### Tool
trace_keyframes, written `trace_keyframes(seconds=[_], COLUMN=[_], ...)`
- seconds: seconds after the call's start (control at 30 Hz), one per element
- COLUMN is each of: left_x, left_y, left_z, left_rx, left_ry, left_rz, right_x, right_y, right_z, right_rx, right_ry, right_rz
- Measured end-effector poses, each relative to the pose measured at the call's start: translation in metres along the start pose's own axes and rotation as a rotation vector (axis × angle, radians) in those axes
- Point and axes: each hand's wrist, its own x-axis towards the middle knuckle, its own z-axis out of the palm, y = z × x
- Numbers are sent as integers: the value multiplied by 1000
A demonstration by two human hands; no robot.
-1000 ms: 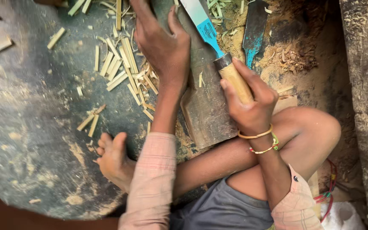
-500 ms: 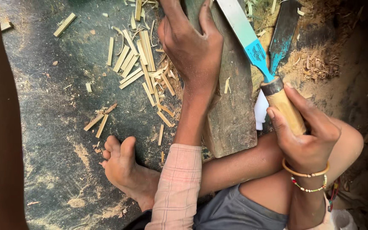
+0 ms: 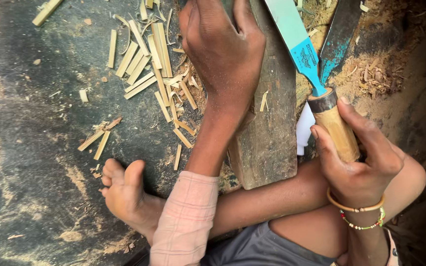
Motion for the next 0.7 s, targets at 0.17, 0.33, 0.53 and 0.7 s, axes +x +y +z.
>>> trace_keyframes(seconds=[0.17,0.33,0.53,0.7], left_x=[-3,-5,-4,2], left_y=[-6,-10,-18,2], left_z=[2,7,9,-6], left_rx=[13,14,105,22], left_ry=[-25,-7,-76,-8], left_rz=[-5,-22,-58,-17], right_x=[-9,-7,-3,0], right_y=[15,22,16,6], right_z=[3,21,25,10], right_rx=[-29,8,25,52], right_ry=[-5,35,63,76], right_rz=[-7,-26,-75,-26])
